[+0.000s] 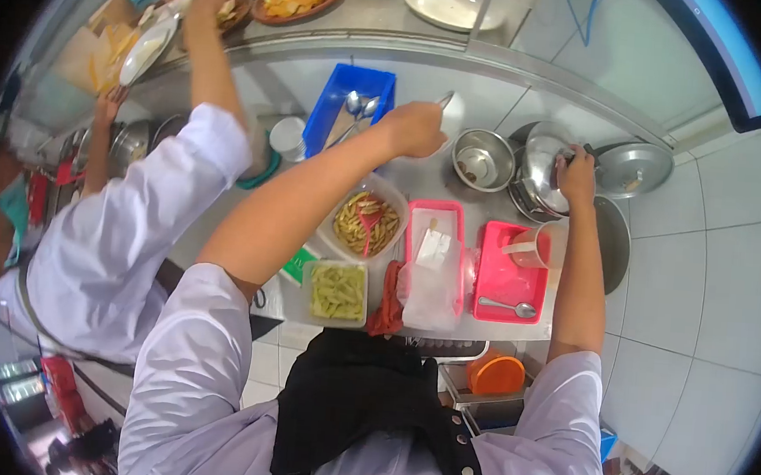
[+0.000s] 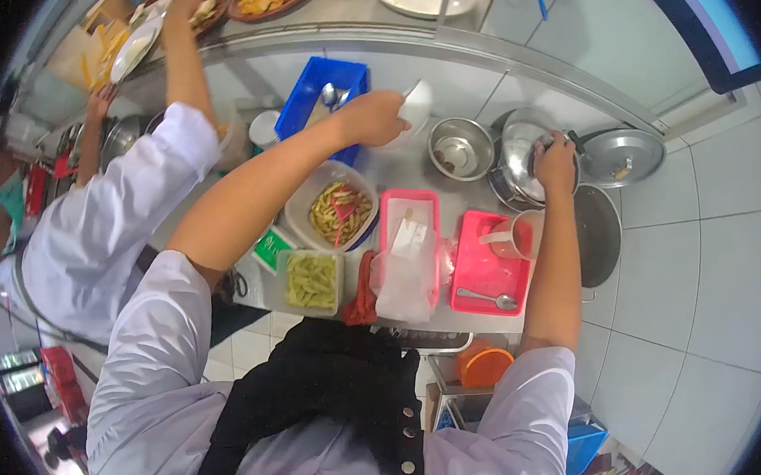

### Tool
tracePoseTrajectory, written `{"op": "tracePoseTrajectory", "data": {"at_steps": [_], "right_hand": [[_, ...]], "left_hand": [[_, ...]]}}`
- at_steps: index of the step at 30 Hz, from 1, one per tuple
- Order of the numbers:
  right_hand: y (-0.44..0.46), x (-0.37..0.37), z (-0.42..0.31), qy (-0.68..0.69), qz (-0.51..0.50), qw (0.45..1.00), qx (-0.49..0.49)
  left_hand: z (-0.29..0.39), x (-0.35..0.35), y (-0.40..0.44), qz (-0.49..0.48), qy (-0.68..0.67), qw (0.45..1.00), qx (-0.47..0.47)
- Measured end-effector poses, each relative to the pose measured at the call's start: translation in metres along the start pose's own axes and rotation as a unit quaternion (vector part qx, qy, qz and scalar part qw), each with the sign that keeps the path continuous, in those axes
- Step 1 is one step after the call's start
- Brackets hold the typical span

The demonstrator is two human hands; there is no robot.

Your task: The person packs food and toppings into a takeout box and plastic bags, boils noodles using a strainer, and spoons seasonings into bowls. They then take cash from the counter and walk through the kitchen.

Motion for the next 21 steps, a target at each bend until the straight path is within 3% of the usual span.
{"op": "tracePoseTrajectory", "data": {"at_steps": [5,8,9,10,11,13,15,16,17,18,21], "right_hand": [[-0.008,-0.009,-0.002,-0.016,0.008,0.999,-0.029],[-0.052,-0.042,-0.075,0.045,-0.005,0.993,-0.107],[-0.078,-0.060,-0.115,0.085,-0.019,0.987,-0.138],[-0.119,-0.078,-0.161,0.311,-0.101,0.944,-0.048],[-0.168,-0.089,-0.202,0.510,-0.184,0.838,0.054],[-0.237,-0.088,-0.242,0.649,-0.389,0.647,0.097],[-0.300,-0.069,-0.269,0.690,-0.392,0.597,0.117],[-0.321,-0.053,-0.270,0.648,-0.378,0.648,0.129],[-0.340,-0.026,-0.265,0.670,-0.349,0.631,0.175],[-0.365,-0.008,-0.263,0.689,-0.377,0.580,0.215],[-0.440,0.033,-0.278,0.684,-0.422,0.538,0.255]], "left_hand": [[0.045,-0.048,-0.101,0.235,0.023,0.969,0.074],[0.079,-0.063,-0.180,0.342,0.058,0.934,0.085],[0.091,-0.066,-0.207,0.333,0.064,0.937,0.077],[0.104,-0.068,-0.234,0.325,0.070,0.941,0.067],[0.114,-0.069,-0.262,0.315,0.077,0.944,0.056],[0.134,-0.067,-0.317,0.280,0.154,0.946,0.062],[0.148,-0.056,-0.368,0.249,0.198,0.946,0.068],[0.149,-0.045,-0.390,0.245,0.204,0.946,0.065],[0.148,-0.034,-0.411,0.242,0.209,0.945,0.064],[0.146,-0.023,-0.432,0.255,0.236,0.936,0.060],[0.122,0.004,-0.490,0.198,0.221,0.951,0.086]]}}
Point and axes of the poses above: each hand's wrist, its own y-axis towards the middle knuckle, its own x-axis out of the palm, z = x × y, the point moved 4 cm from there along y, towards the middle knuckle, and after that the axes turned 15 degrees about y, right-handed, at the moved point
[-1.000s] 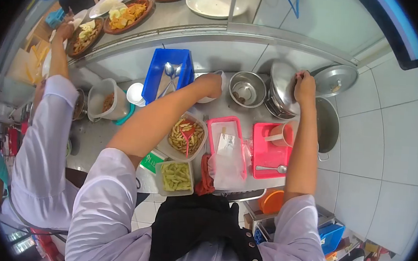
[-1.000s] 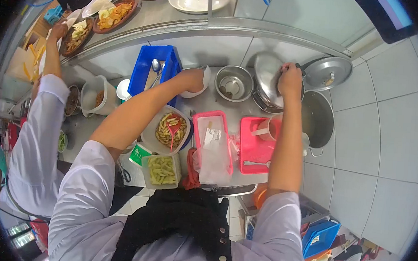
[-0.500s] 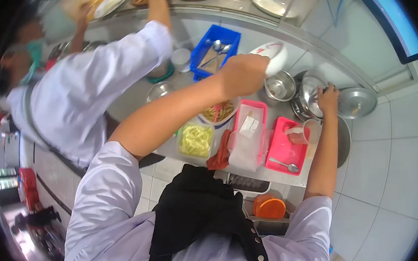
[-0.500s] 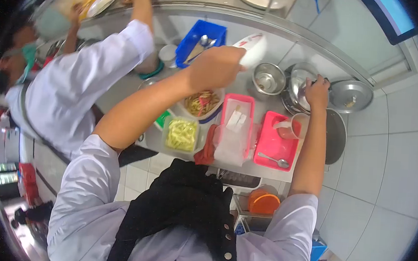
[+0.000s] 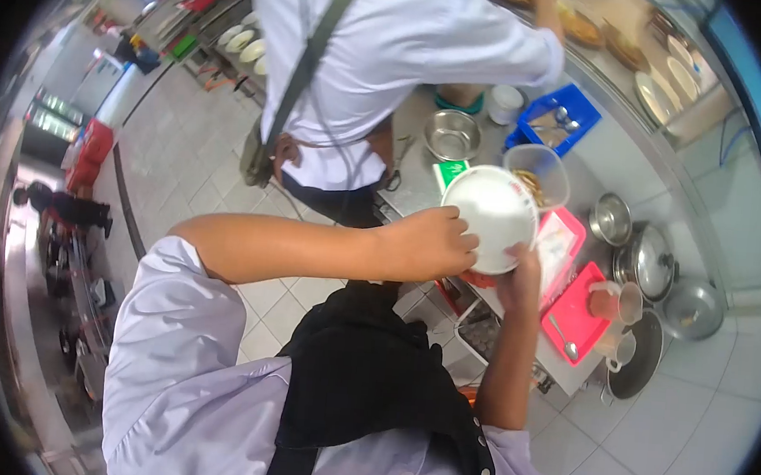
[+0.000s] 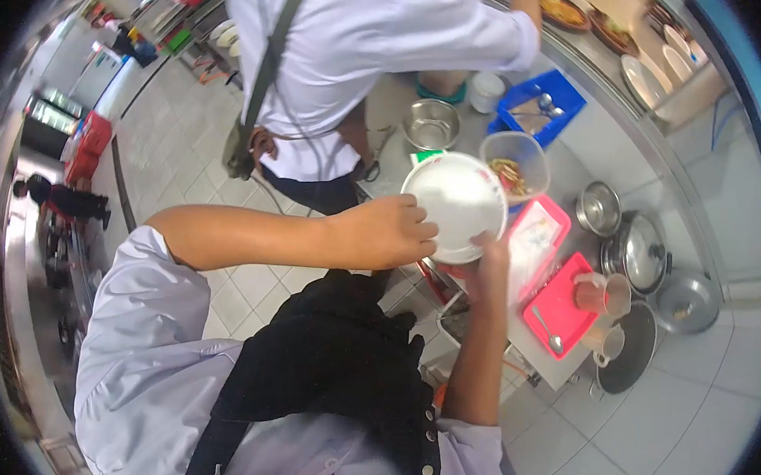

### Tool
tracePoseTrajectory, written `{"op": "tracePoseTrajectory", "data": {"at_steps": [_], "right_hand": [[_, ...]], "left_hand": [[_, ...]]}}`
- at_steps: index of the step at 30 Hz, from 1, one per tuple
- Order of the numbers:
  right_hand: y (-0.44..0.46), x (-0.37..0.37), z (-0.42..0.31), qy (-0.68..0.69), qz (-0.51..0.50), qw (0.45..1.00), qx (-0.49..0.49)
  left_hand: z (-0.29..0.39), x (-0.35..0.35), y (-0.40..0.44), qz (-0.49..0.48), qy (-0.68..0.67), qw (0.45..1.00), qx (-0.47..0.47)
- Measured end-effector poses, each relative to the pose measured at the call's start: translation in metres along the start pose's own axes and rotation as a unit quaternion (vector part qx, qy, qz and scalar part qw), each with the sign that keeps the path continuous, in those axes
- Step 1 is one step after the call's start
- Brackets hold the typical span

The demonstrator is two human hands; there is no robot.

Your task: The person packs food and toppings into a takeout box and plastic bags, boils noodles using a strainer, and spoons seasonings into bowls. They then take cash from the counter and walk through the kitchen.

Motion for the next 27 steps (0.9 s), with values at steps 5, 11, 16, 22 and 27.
{"op": "tracePoseTrajectory", "data": {"at_steps": [5,11,16,22,27], "right_hand": [[-0.019,0.011,0.124,0.036,-0.044,0.995,0.085],[-0.026,0.131,0.211,-0.218,-0.168,0.956,0.106],[0.020,0.300,0.320,-0.355,-0.365,0.855,0.102],[0.184,0.443,0.415,-0.018,-0.263,0.954,0.142],[0.262,0.420,0.416,0.001,-0.082,0.992,-0.093]], "left_hand": [[-0.022,-0.051,-0.109,0.010,-0.181,0.970,-0.160],[-0.044,-0.049,-0.303,0.082,-0.396,0.702,-0.586],[-0.088,-0.021,-0.481,0.075,-0.581,0.445,-0.677],[-0.209,-0.002,-0.618,0.224,-0.548,0.377,-0.713],[-0.359,0.086,-0.631,0.203,-0.519,0.441,-0.703]]}}
Point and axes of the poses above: each hand's wrist, its own y-axis towards the middle knuckle, its own x-axis out of the palm, z = x × y, the point moved 4 cm from there along y, towards the middle knuckle, and after that the axes turned 15 degrees about y, right-handed, at the moved point
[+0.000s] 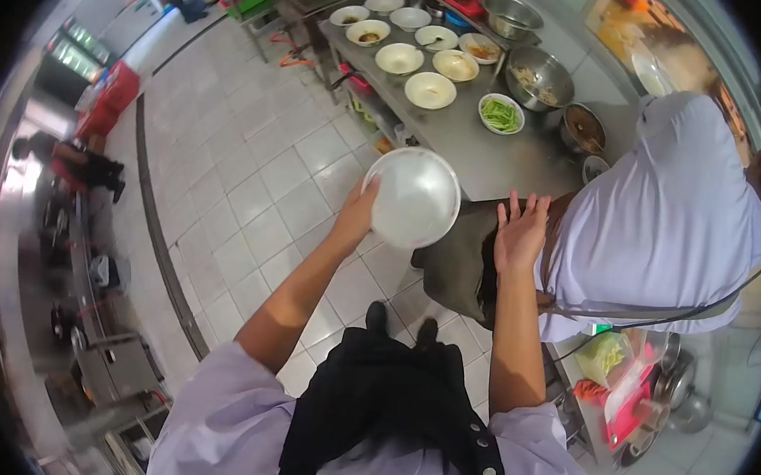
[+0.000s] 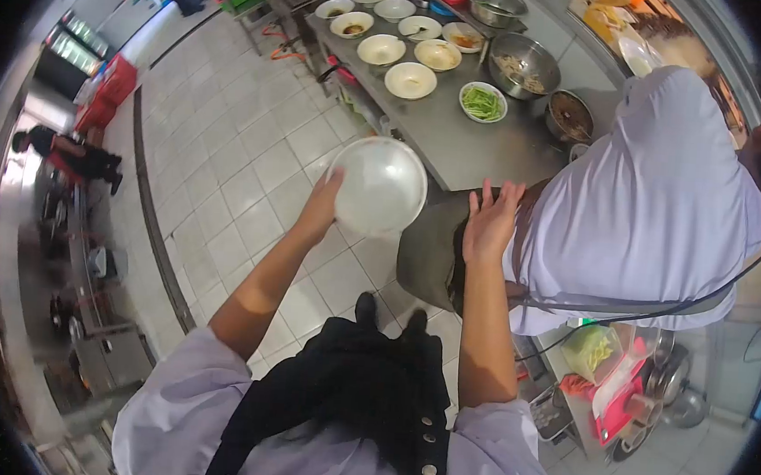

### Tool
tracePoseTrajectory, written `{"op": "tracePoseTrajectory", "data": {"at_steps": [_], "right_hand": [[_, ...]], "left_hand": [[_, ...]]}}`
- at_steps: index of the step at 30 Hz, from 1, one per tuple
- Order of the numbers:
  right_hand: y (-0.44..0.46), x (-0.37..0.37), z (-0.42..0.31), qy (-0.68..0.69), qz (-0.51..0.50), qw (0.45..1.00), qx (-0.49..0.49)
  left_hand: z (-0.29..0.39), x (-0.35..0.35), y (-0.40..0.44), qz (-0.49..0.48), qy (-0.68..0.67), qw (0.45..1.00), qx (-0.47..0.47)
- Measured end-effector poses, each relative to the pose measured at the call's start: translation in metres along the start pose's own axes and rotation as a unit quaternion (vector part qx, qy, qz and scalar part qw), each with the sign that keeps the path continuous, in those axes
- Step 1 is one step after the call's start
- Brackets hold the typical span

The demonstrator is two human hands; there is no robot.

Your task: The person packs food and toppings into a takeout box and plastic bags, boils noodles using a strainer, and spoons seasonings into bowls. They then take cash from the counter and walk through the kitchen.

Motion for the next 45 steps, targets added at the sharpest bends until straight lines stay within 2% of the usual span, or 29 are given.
{"op": "tracePoseTrajectory", "data": {"at_steps": [3,4,7,11,12,14,16,18,20,21,23,26,27,28,29,31,33,35,36,37,38,39,40,41,42,43,44,45], "right_hand": [[-0.016,0.013,0.001,-0.022,0.014,0.999,-0.024],[-0.014,0.005,0.003,-0.034,0.004,0.999,-0.028],[-0.021,0.009,0.002,0.013,0.059,0.997,-0.043],[-0.028,0.005,0.000,0.023,0.068,0.995,-0.071],[-0.033,0.006,0.001,0.023,0.085,0.993,-0.079],[-0.029,0.014,0.003,0.010,0.117,0.989,-0.094],[-0.037,0.018,0.001,-0.029,0.152,0.982,-0.105],[-0.036,0.011,0.002,-0.032,0.174,0.979,-0.104],[-0.043,0.010,0.002,-0.053,0.219,0.967,-0.116],[-0.041,0.014,0.004,-0.074,0.248,0.958,-0.126],[-0.039,0.011,0.010,-0.123,0.262,0.947,-0.142],[-0.019,0.027,0.032,-0.222,0.206,0.942,-0.146],[-0.006,0.042,0.040,-0.273,0.159,0.938,-0.142],[0.010,0.049,0.052,-0.266,0.154,0.941,-0.141],[0.029,0.052,0.067,-0.260,0.145,0.944,-0.140],[0.076,0.047,0.095,-0.234,0.223,0.938,-0.125],[0.117,0.046,0.120,-0.183,0.282,0.938,-0.083],[0.153,0.061,0.151,-0.214,0.250,0.942,-0.069],[0.168,0.071,0.168,-0.259,0.214,0.941,-0.045],[0.182,0.083,0.188,-0.300,0.183,0.936,-0.025],[0.197,0.103,0.211,-0.321,0.145,0.935,-0.027],[0.210,0.118,0.238,-0.340,0.117,0.933,-0.002],[0.227,0.132,0.265,-0.359,0.090,0.929,0.024],[0.245,0.150,0.291,-0.378,0.062,0.922,0.053],[0.267,0.177,0.309,-0.438,0.053,0.897,0.041],[0.292,0.204,0.320,-0.549,0.011,0.836,-0.025],[0.320,0.231,0.326,-0.630,0.028,0.776,0.003],[0.349,0.239,0.336,-0.632,-0.035,0.765,-0.117]], "left_hand": [[0.027,0.055,0.094,-0.082,0.040,0.993,-0.072],[0.021,0.079,0.130,-0.099,0.047,0.992,-0.065],[-0.027,0.177,0.227,-0.154,0.033,0.987,-0.017],[-0.084,0.284,0.297,-0.196,0.028,0.977,-0.077],[-0.083,0.297,0.301,-0.182,0.113,0.976,-0.040],[-0.032,0.293,0.278,-0.252,0.175,0.948,-0.084],[-0.035,0.303,0.269,-0.283,0.204,0.933,-0.086],[-0.049,0.327,0.290,-0.287,0.243,0.925,-0.048],[-0.095,0.359,0.317,-0.211,0.423,0.879,0.063],[-0.081,0.357,0.312,-0.241,0.373,0.896,-0.005],[0.002,0.326,0.278,-0.326,0.237,0.904,-0.145],[-0.051,0.344,0.297,-0.217,0.400,0.889,0.060],[-0.058,0.341,0.297,-0.244,0.395,0.884,0.056],[-0.065,0.334,0.295,-0.268,0.389,0.880,0.051],[-0.068,0.320,0.296,-0.291,0.381,0.876,0.047],[-0.073,0.279,0.297,-0.379,0.306,0.873,0.024],[-0.093,0.213,0.300,-0.430,0.234,0.870,0.066],[-0.073,0.111,0.313,-0.546,0.269,0.793,0.041],[-0.031,0.046,0.319,-0.579,0.287,0.763,0.014],[-0.085,-0.003,0.332,-0.576,0.250,0.776,0.064],[-0.098,-0.069,0.348,-0.540,0.265,0.790,0.114],[-0.132,-0.138,0.363,-0.490,0.323,0.805,0.086],[-0.144,-0.207,0.374,-0.463,0.415,0.780,0.066],[-0.165,-0.272,0.371,-0.448,0.490,0.748,-0.017],[-0.181,-0.327,0.373,-0.427,0.558,0.705,-0.099],[-0.181,-0.360,0.381,-0.437,0.500,0.736,-0.128],[-0.179,-0.389,0.385,-0.449,0.442,0.761,-0.158],[-0.176,-0.413,0.396,-0.460,0.385,0.779,-0.184]]}}
Point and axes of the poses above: each hand's wrist, its own y-axis towards the middle knuckle, its own x-axis out of the palm, z = x × y, the point moved 4 cm from there along y, towards the middle knuckle, and after that the axes turned 15 degrees about y, right-handed, at the moved point
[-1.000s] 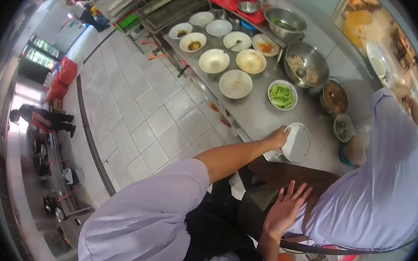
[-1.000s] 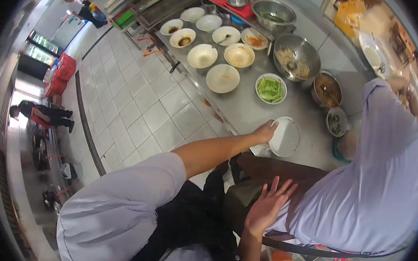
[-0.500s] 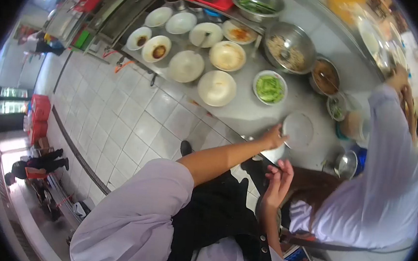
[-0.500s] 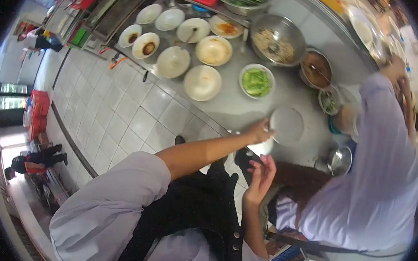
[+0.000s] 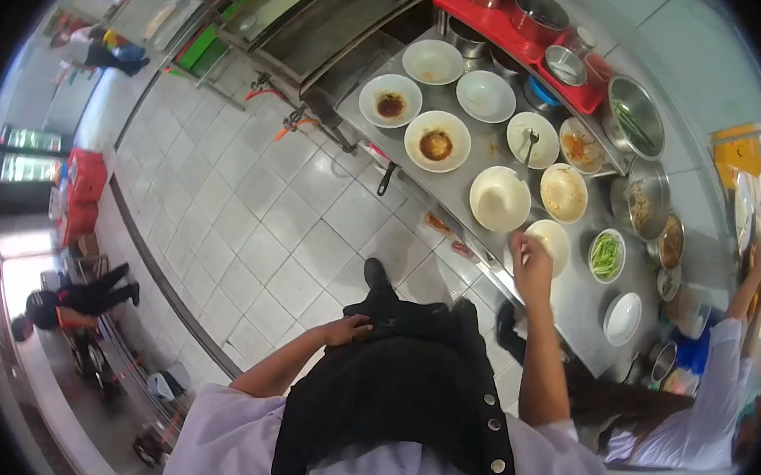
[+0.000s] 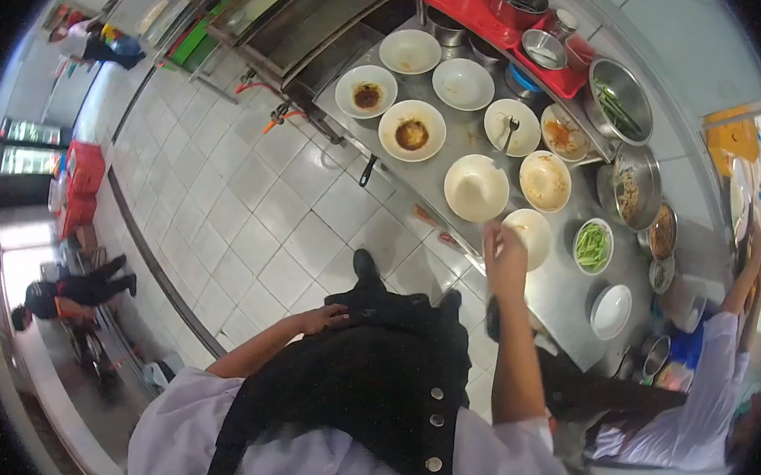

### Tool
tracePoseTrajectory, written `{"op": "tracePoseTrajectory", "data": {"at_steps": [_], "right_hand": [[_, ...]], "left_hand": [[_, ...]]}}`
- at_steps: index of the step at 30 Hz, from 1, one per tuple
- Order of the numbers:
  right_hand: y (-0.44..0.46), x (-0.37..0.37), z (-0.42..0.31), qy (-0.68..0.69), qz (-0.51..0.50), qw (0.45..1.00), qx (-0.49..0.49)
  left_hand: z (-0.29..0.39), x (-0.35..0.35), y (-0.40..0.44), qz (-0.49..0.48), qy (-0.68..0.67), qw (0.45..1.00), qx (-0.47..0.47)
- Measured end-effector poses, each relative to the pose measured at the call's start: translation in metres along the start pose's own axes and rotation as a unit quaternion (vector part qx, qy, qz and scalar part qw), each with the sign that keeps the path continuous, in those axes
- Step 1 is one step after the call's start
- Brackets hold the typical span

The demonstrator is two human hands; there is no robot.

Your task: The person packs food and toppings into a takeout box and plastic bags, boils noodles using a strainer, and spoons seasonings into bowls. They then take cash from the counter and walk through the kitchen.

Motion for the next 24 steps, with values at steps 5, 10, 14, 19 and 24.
{"op": "tracePoseTrajectory", "data": {"at_steps": [5,10,14,19,24], "right_hand": [[0.145,0.018,0.024,-0.094,0.074,0.990,0.076],[0.221,0.040,0.116,-0.239,0.042,0.967,0.079],[0.232,0.049,0.103,-0.309,0.068,0.948,0.039],[0.238,0.052,0.101,-0.373,0.082,0.919,0.094],[0.236,0.055,0.068,-0.429,0.101,0.885,0.147]], "left_hand": [[0.045,-0.153,-0.027,-0.263,0.066,0.962,0.008],[0.118,-0.355,-0.001,-0.326,0.060,0.942,0.046],[0.134,-0.553,-0.054,-0.008,0.062,0.997,-0.034],[-0.006,-0.764,-0.092,0.250,0.047,0.967,0.024],[-0.111,-0.914,-0.101,0.498,-0.075,0.861,-0.075]]}}
Point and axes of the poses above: each hand's wrist, its own y-axis towards the middle knuckle, its own x-axis out of the palm, z = x × y, the point moved 4 cm from there along y, towards the middle knuckle, and after that the axes turned 15 degrees about y, right-handed, at the moved point
